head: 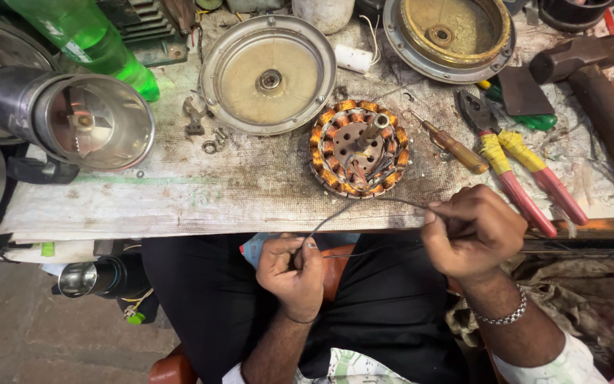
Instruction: The person uses a multimeter to test continuity on the wires of a stator assembly. They hold the probes against different wire ends and coil slots, checking for electrical connections while seated at a cluttered workbench.
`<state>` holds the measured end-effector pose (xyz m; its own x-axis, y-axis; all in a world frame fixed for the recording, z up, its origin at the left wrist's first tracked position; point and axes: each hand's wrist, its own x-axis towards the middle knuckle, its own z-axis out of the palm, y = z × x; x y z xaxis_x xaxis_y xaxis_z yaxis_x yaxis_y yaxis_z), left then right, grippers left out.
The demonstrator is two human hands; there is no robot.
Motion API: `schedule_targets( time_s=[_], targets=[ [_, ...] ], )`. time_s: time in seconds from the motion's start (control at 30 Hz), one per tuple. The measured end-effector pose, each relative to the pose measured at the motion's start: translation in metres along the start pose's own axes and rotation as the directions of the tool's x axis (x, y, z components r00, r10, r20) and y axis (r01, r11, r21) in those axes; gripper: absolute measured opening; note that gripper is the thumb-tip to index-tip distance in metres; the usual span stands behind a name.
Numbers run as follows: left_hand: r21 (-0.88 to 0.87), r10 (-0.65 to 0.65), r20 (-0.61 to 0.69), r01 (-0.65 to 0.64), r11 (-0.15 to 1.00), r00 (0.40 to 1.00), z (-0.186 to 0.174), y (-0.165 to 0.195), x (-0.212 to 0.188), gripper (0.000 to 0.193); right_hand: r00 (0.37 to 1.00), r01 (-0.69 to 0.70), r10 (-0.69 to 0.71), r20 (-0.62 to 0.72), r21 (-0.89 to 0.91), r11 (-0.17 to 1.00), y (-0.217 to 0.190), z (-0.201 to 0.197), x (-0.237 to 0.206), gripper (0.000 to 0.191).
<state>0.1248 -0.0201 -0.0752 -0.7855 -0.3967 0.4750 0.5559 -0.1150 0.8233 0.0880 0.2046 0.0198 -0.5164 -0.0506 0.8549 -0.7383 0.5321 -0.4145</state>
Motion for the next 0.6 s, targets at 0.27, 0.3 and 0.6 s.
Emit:
schedule_targets(
  time_s=[0.27,0.3,0.6],
  targets=[
    [0.017,0.001,-0.008,-0.001,1.000,1.000,0.0001,-0.0003,-0.0033,0.021,0.999,-0.023,0.023,-0.030,-0.015,1.000,0.0011,0.0007,-0.0045,0.010],
    [0.017,-0.001,-0.010,0.001,1.000,1.000,-0.0001,-0.0007,-0.0035,0.021,0.999,0.009,-0.008,-0.038,0.005,1.000,0.0012,0.0007,-0.0041,0.011],
    [0.026,0.017,-0.002,-0.017,1.000,1.000,-0.0025,-0.0029,-0.0082,0.020,0.999,-0.026,0.026,-0.027,0.019,0.999,-0.0019,0.0007,-0.0068,0.008]
  ],
)
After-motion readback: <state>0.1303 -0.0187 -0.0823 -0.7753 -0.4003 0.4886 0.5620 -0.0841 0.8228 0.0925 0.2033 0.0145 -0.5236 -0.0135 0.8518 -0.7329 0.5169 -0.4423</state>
